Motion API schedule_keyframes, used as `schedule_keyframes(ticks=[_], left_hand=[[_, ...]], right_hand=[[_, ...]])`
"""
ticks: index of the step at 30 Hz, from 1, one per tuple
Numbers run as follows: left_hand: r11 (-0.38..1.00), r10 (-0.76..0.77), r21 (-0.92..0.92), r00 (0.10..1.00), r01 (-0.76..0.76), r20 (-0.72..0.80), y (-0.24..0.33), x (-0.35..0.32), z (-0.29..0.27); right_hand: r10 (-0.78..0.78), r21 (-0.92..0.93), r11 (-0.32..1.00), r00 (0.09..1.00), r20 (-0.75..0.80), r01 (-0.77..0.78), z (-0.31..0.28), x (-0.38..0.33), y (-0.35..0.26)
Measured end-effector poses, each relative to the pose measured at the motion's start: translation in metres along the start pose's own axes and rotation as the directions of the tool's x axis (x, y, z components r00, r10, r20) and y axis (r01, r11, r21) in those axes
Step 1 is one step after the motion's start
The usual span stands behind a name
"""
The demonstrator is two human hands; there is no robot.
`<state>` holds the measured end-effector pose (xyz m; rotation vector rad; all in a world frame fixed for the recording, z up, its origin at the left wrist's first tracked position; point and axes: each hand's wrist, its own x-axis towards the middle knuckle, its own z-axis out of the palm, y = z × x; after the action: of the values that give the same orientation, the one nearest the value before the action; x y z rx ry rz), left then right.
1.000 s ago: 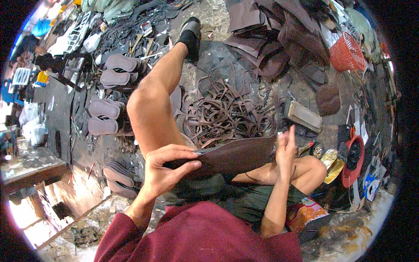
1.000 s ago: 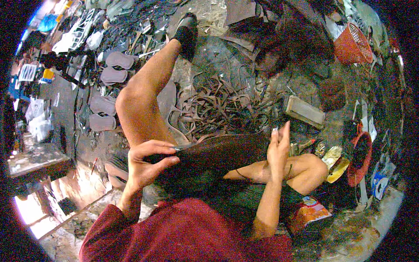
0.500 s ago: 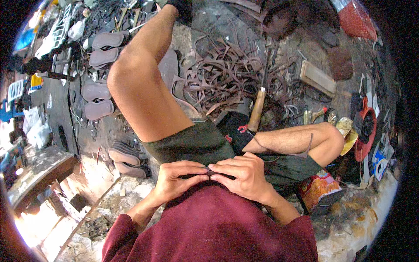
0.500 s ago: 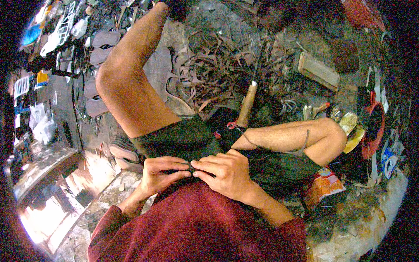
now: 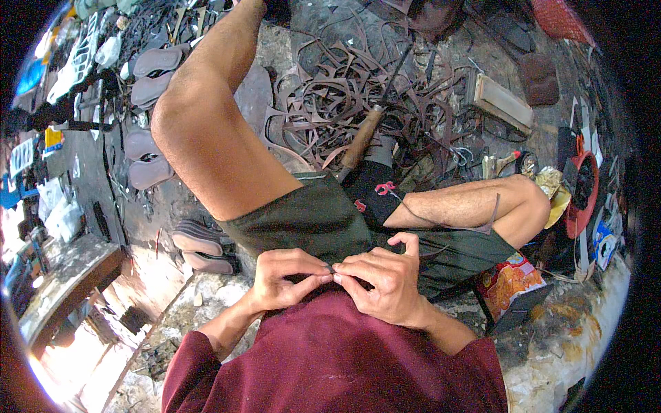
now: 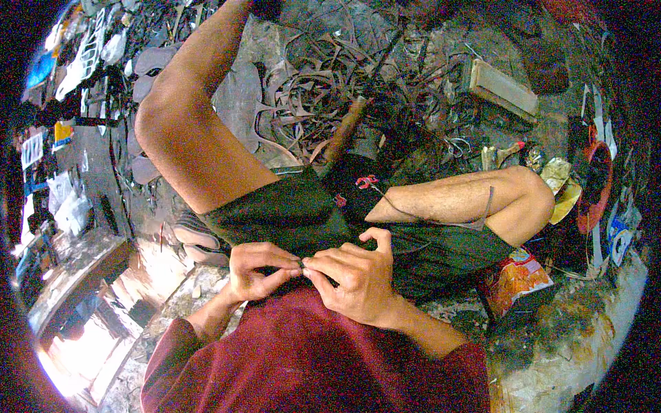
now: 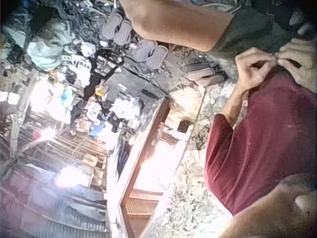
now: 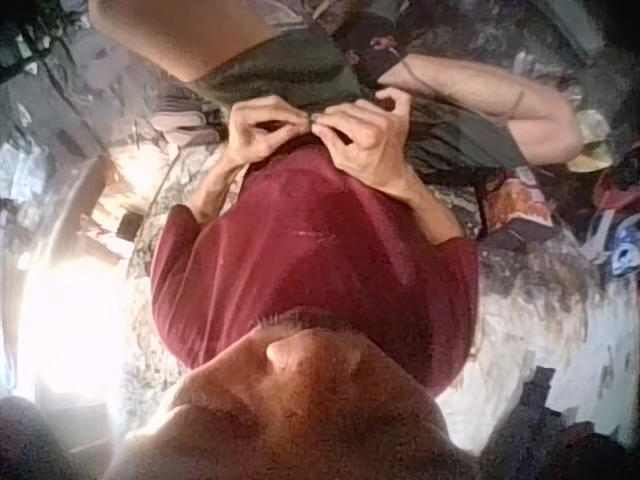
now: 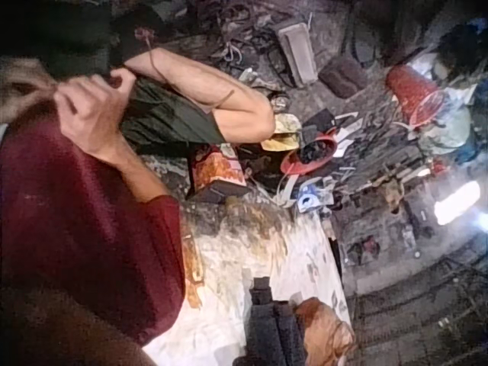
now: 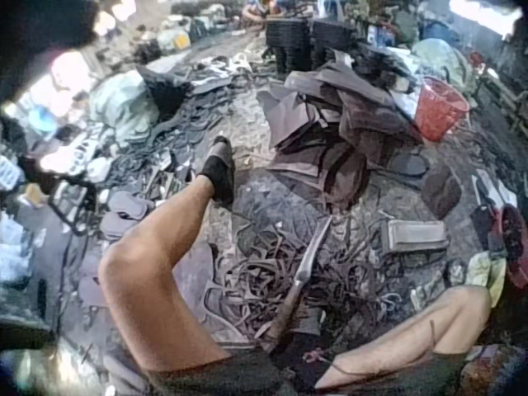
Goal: The person sits on the floor and uses a large knife to trim the edges of multiple sandal soles. They repeatedly pick up soles, shave off excess material, and place the trimmed pieces aside.
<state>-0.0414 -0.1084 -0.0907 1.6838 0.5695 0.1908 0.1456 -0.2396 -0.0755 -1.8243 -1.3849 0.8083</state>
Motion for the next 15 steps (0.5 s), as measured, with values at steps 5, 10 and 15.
schedule_keyframes(ticks=[5, 10, 15], left_hand=[[0.991, -0.065, -0.115, 0.997, 0.069, 0.045, 0.004, 0.001, 0.000], [0.890, -0.432, -0.143, 0.901, 0.434, 0.046, 0.020, -0.004, -0.004], [0.854, -0.518, -0.004, 0.849, 0.521, 0.107, 0.044, -0.013, -0.011]], right_hand=[[0.078, 0.013, 0.997, 0.995, 0.057, -0.078, -0.004, -0.001, -0.005], [0.118, 0.061, 0.991, 0.991, 0.058, -0.121, -0.004, -0.008, 0.002], [0.101, 0.023, 0.994, 0.989, 0.105, -0.104, -0.019, -0.012, -0.012]])
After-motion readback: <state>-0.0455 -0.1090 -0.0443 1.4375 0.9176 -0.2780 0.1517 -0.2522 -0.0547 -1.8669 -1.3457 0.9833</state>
